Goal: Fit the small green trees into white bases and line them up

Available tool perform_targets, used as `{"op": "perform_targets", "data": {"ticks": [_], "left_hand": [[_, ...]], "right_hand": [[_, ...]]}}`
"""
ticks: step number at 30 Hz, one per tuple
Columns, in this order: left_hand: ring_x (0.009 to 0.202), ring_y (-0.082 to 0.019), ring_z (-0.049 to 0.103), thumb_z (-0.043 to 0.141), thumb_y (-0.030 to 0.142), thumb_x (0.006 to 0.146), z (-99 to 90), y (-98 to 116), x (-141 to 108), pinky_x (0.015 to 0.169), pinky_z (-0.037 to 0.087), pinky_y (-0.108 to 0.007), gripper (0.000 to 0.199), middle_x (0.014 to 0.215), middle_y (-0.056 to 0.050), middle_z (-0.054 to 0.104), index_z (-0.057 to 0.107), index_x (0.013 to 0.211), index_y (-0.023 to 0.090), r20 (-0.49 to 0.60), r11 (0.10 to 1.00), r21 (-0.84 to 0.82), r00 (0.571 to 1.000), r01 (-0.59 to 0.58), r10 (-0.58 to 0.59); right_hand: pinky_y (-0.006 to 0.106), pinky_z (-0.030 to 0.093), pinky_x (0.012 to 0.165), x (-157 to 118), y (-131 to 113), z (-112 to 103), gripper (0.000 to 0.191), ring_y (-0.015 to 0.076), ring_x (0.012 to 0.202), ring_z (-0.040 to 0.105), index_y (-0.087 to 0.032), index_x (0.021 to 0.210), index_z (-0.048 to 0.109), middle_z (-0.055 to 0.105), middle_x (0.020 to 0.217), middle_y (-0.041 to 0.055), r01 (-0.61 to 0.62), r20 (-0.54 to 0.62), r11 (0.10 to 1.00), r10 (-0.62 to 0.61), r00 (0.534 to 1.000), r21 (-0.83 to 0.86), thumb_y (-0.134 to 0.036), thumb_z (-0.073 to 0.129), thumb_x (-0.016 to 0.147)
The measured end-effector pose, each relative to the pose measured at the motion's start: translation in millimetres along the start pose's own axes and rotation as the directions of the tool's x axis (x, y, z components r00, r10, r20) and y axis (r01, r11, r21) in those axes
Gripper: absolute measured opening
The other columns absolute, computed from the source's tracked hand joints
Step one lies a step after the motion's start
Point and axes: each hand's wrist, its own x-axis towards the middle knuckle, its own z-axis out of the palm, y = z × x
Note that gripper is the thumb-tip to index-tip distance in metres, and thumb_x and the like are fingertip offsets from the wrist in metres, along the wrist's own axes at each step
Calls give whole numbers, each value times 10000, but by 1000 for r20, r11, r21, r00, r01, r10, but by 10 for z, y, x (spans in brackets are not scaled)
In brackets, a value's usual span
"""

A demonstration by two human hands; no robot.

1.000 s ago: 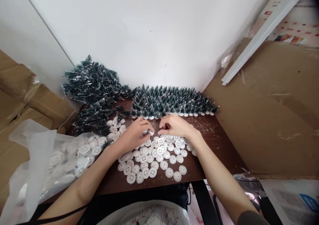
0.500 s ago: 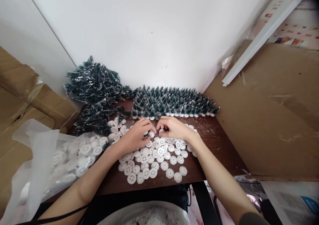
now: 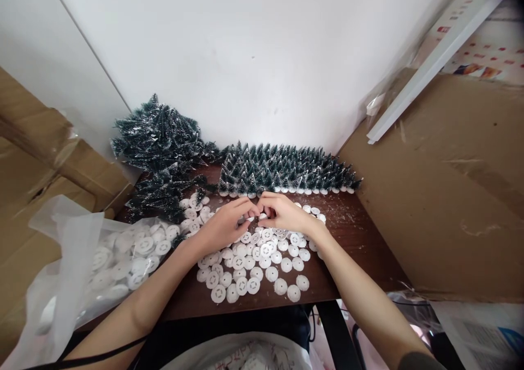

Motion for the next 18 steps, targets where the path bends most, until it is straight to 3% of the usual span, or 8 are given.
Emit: {"op": "perform_targets", "data": {"ticks": [3,5,8,10,12,18], "left_hand": [[882,-192,559,460,103,845,-33,13,11,747,465,-316,201,955,-44,594,599,940,212,-62,1000,30,998,-4,6],[920,-211,548,447,85,835,-78,-2,15,779,463,-345,199,944,-52,597,595,891,208,-191,997,74,982,16,-1],[905,-232,530,429,58,820,-177,-96,3,784,455,-381,207,888,-60,592,575,824,204,-442,976,162,895,146,-60],[943,-261,524,451,75,819,-242,-204,-19,832,450,-425,196,915,-71,609,591,845,209,-542,941,222,835,255,-98],[1034,-301,516,486,119,827,-284,-318,-42,907,432,-476,195,1013,-86,636,620,933,211,-567,896,271,810,352,-147],[1190,-328,482,464,163,879,-265,-440,-65,989,414,-486,349,1235,-124,626,618,1191,136,-476,782,377,828,497,-297]], "right_hand": [[227,422,601,-4,6,-7,144,96,665,505,-166,877,646,533,842,-20,1,30,999,-3,1000,53,-106,722,770],[233,452,617,-12,1,-15,134,93,680,538,-164,891,665,570,890,-3,2,54,995,-7,999,101,-100,700,780],[247,488,638,-22,-14,-26,118,102,721,579,-159,900,686,608,951,28,-12,90,989,-1,996,147,-103,671,797],[258,508,654,-26,-19,-27,135,106,738,593,-162,917,697,624,977,39,-19,105,985,1,995,173,-101,654,805],[266,525,669,-27,-18,-22,157,111,753,606,-169,924,702,637,984,43,-14,109,979,-9,994,204,-89,638,805],[262,548,657,-21,-23,15,213,119,788,630,-178,941,719,643,1063,61,4,147,949,-53,988,315,-66,606,799]]}}
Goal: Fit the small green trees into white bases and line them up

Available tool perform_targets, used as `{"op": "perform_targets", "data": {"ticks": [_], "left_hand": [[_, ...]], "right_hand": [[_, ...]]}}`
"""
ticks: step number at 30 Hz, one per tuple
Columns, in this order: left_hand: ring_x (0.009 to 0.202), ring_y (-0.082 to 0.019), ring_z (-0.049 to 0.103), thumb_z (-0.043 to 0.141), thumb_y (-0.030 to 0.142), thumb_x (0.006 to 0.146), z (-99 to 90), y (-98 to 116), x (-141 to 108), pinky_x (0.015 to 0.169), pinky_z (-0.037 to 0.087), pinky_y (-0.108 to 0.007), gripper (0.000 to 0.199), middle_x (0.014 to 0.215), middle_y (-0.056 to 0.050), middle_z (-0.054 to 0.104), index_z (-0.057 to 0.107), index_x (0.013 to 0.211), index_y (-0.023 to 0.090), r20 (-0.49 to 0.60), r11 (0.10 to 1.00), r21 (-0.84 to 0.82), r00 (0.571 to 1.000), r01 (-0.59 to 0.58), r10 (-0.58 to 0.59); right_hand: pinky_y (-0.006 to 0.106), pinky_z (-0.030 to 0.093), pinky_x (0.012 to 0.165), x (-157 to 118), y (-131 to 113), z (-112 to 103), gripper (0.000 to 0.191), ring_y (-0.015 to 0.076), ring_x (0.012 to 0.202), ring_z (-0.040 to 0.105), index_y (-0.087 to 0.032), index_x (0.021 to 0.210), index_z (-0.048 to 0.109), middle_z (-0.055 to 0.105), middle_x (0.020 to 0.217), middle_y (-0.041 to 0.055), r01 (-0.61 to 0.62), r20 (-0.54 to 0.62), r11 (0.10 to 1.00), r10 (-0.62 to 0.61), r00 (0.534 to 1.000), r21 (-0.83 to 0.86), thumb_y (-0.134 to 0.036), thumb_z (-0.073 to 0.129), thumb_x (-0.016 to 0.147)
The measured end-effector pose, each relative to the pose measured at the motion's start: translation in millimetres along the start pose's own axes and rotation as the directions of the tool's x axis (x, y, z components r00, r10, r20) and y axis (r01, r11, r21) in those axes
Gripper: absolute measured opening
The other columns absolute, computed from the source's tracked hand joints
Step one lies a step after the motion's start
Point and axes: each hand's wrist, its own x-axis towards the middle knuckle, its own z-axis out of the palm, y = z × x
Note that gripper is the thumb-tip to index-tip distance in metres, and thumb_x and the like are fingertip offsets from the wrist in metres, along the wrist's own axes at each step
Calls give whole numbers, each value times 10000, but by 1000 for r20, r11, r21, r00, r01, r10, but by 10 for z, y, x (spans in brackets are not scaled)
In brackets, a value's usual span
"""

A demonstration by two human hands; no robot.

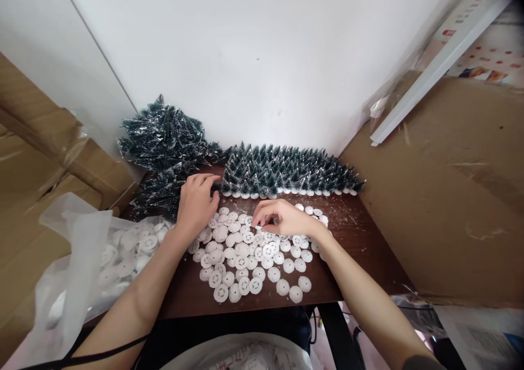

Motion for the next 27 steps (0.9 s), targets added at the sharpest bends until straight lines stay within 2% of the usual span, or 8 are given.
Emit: {"op": "perform_targets", "data": {"ticks": [3,9,21,27], "left_hand": [[1175,-342,480,465,148,880,-2,29,-14,972,418,-489,393,1211,-128,642,609,1245,122,42,997,77,999,16,-20],[1093,-357,495,502,146,863,-20,31,-16,901,439,-483,388,1099,-131,643,644,1224,158,51,989,140,997,51,-59],[1044,-334,498,542,194,836,-77,72,8,910,444,-457,299,1011,-136,597,659,1103,129,-156,990,44,980,135,-127],[1015,-326,490,545,209,845,-48,58,5,897,442,-447,294,997,-125,598,675,1102,153,-112,993,42,989,107,-102]], "right_hand": [[263,548,654,2,-10,12,245,125,814,635,-189,953,725,637,1127,64,-9,-11,1000,9,1000,-2,-55,601,789],[250,524,633,3,14,8,231,118,769,635,-188,962,734,681,1033,50,-1,-19,999,1,1000,-33,-75,609,805],[299,554,665,7,2,-16,163,112,714,612,-182,959,719,675,1002,50,-47,-75,997,51,996,58,-250,724,810],[297,557,673,11,-36,-23,162,112,728,624,-168,967,717,683,1013,56,-51,-77,998,54,996,46,-228,719,817]]}}
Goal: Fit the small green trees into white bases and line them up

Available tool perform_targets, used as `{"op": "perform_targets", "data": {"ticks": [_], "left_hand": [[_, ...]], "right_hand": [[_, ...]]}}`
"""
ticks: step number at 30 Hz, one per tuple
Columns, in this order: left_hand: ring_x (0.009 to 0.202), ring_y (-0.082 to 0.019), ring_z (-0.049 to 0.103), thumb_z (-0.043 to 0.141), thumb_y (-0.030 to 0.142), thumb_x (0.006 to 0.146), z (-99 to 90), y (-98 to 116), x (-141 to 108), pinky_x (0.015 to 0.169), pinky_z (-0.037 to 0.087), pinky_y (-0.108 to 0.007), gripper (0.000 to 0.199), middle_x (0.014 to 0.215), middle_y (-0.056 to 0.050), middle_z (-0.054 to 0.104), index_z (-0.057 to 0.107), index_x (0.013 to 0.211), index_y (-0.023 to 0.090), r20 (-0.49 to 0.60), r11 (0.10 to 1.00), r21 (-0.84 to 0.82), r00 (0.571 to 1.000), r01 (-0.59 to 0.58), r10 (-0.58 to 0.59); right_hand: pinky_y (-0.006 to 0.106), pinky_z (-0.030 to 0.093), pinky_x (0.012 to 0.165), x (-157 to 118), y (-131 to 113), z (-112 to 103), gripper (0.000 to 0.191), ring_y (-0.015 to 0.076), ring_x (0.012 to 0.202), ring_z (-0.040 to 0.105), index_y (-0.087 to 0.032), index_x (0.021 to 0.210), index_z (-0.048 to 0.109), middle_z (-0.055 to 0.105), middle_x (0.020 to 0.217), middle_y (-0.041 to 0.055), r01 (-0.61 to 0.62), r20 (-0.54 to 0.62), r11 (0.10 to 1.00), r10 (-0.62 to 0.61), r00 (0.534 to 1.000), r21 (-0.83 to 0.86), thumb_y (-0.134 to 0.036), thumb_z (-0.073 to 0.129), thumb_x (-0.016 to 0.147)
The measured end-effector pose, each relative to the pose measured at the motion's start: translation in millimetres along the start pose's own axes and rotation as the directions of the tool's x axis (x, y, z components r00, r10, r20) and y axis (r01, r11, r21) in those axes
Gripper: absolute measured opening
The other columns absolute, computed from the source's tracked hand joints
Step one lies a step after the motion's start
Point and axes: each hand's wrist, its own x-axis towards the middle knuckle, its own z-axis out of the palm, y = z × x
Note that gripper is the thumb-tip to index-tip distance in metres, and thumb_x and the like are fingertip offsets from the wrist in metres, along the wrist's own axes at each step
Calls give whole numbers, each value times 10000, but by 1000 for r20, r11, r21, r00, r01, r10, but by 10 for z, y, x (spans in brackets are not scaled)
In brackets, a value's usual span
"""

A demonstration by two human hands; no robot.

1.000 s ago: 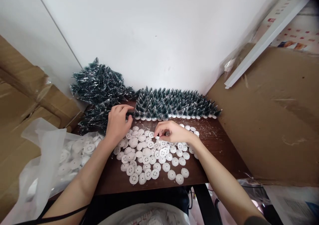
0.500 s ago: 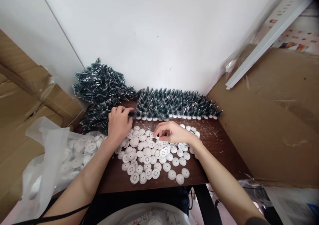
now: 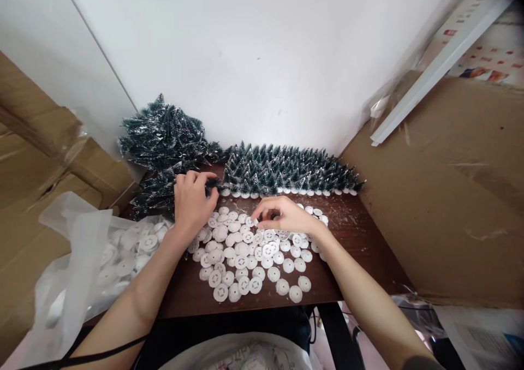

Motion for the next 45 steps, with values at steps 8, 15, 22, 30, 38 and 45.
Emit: {"op": "perform_targets", "data": {"ticks": [8,15,22,30,38,45], "left_hand": [[1051,-374,472,513,219,871,-36,-20,-30,849,430,-485,314,1060,-175,564,678,1124,134,-22,984,179,1000,17,-13],[1144,-366,431,513,154,858,-64,57,13,884,406,-493,345,1279,-148,550,659,1171,164,30,969,109,975,-220,218],[1040,-348,477,547,164,850,43,77,90,832,403,-477,219,1010,-129,657,689,1016,181,168,954,144,956,-264,240],[1004,-316,511,456,160,876,-16,-37,128,823,422,-449,280,979,-130,637,699,1014,177,153,969,109,967,-221,203],[982,-344,505,518,205,852,15,-144,100,808,422,-461,240,924,-148,614,744,923,170,197,957,221,970,-187,144],[874,-243,577,538,287,862,-87,-97,132,793,463,-371,204,839,-75,637,701,910,174,34,987,-146,997,-63,69]], "right_hand": [[283,553,646,-3,11,-1,164,116,731,630,-171,974,715,693,1014,59,-5,-3,998,5,1000,-61,-250,706,830],[268,543,633,-7,50,9,163,112,721,626,-165,975,715,694,1009,61,25,4,994,-25,1000,-109,-252,699,838],[263,535,634,8,45,14,150,115,719,624,-163,955,716,700,989,58,16,11,992,-14,1000,-124,-245,704,831],[272,546,647,-2,43,11,173,123,741,636,-154,983,719,707,1007,71,-2,19,992,5,1000,-128,-252,690,843],[287,561,670,-1,31,17,165,130,756,644,-159,981,718,708,1008,70,-23,20,992,25,999,-121,-247,680,846],[267,537,639,-3,36,28,151,123,736,635,-168,967,720,706,982,58,-17,9,992,18,1000,-127,-248,684,843]]}}
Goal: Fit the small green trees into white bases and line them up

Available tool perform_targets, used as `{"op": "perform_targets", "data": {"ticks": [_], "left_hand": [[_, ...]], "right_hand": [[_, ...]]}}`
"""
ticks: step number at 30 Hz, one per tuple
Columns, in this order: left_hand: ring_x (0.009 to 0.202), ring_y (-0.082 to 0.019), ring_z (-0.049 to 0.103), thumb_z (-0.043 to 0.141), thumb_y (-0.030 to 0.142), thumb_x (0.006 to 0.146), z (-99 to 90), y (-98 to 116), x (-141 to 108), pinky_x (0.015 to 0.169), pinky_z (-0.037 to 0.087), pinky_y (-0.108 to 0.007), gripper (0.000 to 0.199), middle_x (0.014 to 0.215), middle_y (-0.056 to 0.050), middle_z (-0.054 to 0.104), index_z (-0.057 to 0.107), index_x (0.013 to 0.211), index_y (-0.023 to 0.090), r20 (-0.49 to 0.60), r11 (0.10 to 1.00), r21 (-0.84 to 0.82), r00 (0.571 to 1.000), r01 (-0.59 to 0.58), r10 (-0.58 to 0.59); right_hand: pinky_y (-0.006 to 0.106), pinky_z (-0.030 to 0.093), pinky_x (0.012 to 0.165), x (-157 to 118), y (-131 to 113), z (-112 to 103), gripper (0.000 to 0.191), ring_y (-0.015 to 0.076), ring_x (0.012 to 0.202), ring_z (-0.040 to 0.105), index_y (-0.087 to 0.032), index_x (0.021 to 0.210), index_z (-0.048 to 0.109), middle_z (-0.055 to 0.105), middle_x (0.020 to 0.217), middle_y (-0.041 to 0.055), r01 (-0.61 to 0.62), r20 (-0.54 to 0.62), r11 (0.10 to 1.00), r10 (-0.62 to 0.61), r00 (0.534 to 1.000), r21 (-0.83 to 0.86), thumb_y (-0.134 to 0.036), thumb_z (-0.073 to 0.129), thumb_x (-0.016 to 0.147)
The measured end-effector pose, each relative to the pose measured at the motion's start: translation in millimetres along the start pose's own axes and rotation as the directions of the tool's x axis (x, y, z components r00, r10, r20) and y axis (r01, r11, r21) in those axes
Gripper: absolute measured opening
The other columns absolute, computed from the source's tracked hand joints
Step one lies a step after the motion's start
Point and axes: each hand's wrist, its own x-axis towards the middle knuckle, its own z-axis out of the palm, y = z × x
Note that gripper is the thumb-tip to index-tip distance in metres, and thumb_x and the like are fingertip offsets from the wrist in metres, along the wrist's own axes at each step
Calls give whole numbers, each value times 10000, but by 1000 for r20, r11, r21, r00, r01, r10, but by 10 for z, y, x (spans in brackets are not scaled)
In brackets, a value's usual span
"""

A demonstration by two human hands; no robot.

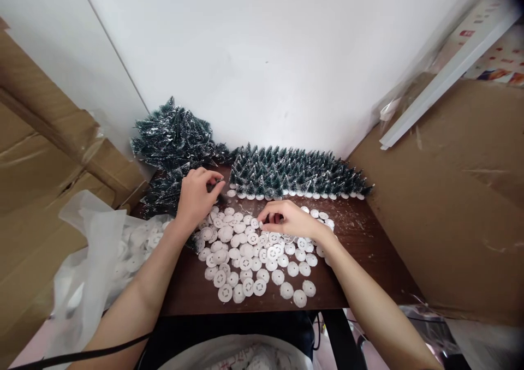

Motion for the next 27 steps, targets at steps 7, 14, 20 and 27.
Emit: {"op": "perform_targets", "data": {"ticks": [7,14,20,27], "left_hand": [[702,-168,616,599,325,820,5,21,4,745,499,-288,196,824,-38,719,711,872,173,-6,955,-254,987,153,-160],[754,-192,642,584,289,823,44,18,6,779,510,-303,194,862,-63,735,727,870,166,24,962,-235,990,140,-138],[775,-203,660,576,299,823,77,1,9,804,514,-304,207,875,-66,745,734,864,172,46,964,-218,988,151,-144],[694,-195,659,572,324,825,78,-15,6,760,517,-297,216,779,-48,743,725,836,172,47,952,-233,980,198,-193]], "right_hand": [[266,531,634,2,-8,16,143,119,727,628,-177,962,717,702,979,54,-13,-2,1000,13,1000,6,-249,682,844],[273,535,633,2,-28,23,150,125,732,632,-175,967,715,701,981,58,-17,-4,1000,17,1000,0,-260,683,849],[276,533,629,5,-16,23,158,131,747,637,-185,980,717,702,993,59,-11,0,1000,11,1000,-16,-271,676,854],[270,524,624,7,-12,31,152,129,740,633,-180,980,715,702,993,59,-6,-5,1000,6,1000,-23,-263,672,860]]}}
